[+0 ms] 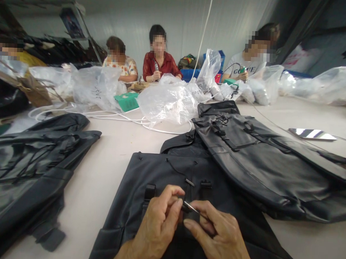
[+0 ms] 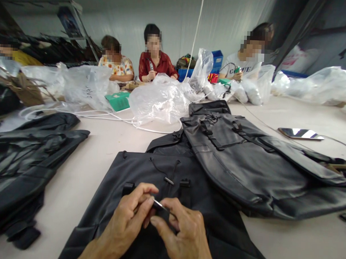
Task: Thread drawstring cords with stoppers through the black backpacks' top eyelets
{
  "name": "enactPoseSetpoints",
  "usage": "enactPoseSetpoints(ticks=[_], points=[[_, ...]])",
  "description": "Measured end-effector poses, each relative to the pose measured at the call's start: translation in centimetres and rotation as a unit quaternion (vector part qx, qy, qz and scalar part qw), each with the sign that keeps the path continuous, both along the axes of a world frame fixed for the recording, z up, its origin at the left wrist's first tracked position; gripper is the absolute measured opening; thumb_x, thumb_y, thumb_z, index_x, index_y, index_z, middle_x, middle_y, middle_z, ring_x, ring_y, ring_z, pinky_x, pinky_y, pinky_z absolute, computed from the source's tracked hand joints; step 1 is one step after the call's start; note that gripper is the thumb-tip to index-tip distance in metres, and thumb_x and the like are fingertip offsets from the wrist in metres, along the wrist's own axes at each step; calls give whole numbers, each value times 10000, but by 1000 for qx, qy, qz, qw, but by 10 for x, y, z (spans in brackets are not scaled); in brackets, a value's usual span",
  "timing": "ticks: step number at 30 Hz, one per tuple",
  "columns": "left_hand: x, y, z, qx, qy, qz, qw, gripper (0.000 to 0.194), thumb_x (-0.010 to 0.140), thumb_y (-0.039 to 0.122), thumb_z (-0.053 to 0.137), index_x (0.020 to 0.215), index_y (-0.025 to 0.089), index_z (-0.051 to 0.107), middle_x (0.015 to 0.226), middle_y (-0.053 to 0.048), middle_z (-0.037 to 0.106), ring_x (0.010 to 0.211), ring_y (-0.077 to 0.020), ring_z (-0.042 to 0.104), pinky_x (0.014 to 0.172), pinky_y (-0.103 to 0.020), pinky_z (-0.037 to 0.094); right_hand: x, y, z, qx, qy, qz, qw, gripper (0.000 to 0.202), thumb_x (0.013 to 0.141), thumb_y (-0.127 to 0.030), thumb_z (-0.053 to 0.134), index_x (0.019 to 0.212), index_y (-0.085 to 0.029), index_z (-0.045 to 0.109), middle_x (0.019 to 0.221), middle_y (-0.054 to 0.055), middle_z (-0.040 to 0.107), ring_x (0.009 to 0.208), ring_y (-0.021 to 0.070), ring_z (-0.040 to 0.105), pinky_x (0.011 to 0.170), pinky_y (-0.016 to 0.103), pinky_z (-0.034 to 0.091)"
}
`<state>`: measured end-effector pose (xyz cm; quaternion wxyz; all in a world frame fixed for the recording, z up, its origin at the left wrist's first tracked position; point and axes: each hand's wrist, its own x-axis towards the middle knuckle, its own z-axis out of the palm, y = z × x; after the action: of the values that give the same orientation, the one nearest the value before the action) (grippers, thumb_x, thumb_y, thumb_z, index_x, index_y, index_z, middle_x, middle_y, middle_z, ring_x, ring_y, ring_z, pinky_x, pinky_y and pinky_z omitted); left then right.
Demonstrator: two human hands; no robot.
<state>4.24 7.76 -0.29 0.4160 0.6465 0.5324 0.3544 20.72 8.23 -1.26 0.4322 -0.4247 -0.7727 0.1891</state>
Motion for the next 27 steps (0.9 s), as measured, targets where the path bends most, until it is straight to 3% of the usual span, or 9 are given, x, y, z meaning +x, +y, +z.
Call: enactPoseSetpoints(ticks=[5, 9, 12, 14, 17, 21, 27], points=[[0, -6, 1, 8, 78, 0, 997, 190, 944, 292, 376, 1040, 195, 508, 778, -35, 616, 712, -178, 558, 665, -266, 354, -2, -5, -8, 24, -90, 51, 994, 142, 928, -297, 506, 946, -180, 585, 659, -22, 606, 455, 93, 516, 457, 200, 372], [1, -9, 6, 44, 109, -9, 993, 177, 927, 231, 352, 1003, 216, 511, 724, -14, 606, 677, -184, 541, 684, -285, 327, -4, -8, -9, 69, -138, 44, 987, 173, 954, -220, 400, 898, -175, 557, 678, 6, 627, 516, 131, 587, 488, 232, 381], [-1, -8, 13, 38, 132, -62, 989, 160, 917, 208, 348, 990, 214, 489, 709, -10, 592, 661, -177, 530, 656, -283, 317, -3, -9, -8, 30, -114, 43, 992, 126, 923, -188, 447, 892, -179, 568, 691, 2, 640, 528, 128, 600, 487, 221, 381], [-3, -6, 17, 2, 108, -91, 990, 120, 917, 208, 356, 971, 206, 463, 682, 1, 562, 638, -158, 517, 626, -264, 329, -2, -8, -7, -36, -71, 52, 995, 119, 897, -167, 498, 958, -185, 598, 731, -3, 660, 580, 124, 623, 520, 203, 412], [-2, -3, 19, -90, -12, -102, 991, 50, 931, 250, 364, 925, 205, 386, 620, 43, 509, 512, -105, 463, 516, -211, 337, 1, -6, -6, -84, -19, 79, 993, 207, 890, -134, 497, 1044, -201, 617, 856, 11, 687, 745, 137, 660, 646, 200, 470], [0, -1, 16, -135, -112, -107, 979, 137, 935, 327, 398, 898, 207, 344, 598, 60, 527, 409, -69, 426, 414, -169, 296, 4, -3, -4, -25, -68, 80, 994, 240, 886, -97, 445, 1038, -177, 611, 861, 34, 677, 739, 159, 656, 634, 233, 473], [-1, -5, 15, -73, -32, -90, 993, 71, 908, 240, 428, 880, 198, 379, 565, 52, 553, 386, -52, 387, 394, -156, 248, 4, -4, -6, 72, -262, 61, 960, 199, 847, -52, 486, 983, -172, 568, 755, 1, 608, 568, 153, 593, 495, 262, 358]])
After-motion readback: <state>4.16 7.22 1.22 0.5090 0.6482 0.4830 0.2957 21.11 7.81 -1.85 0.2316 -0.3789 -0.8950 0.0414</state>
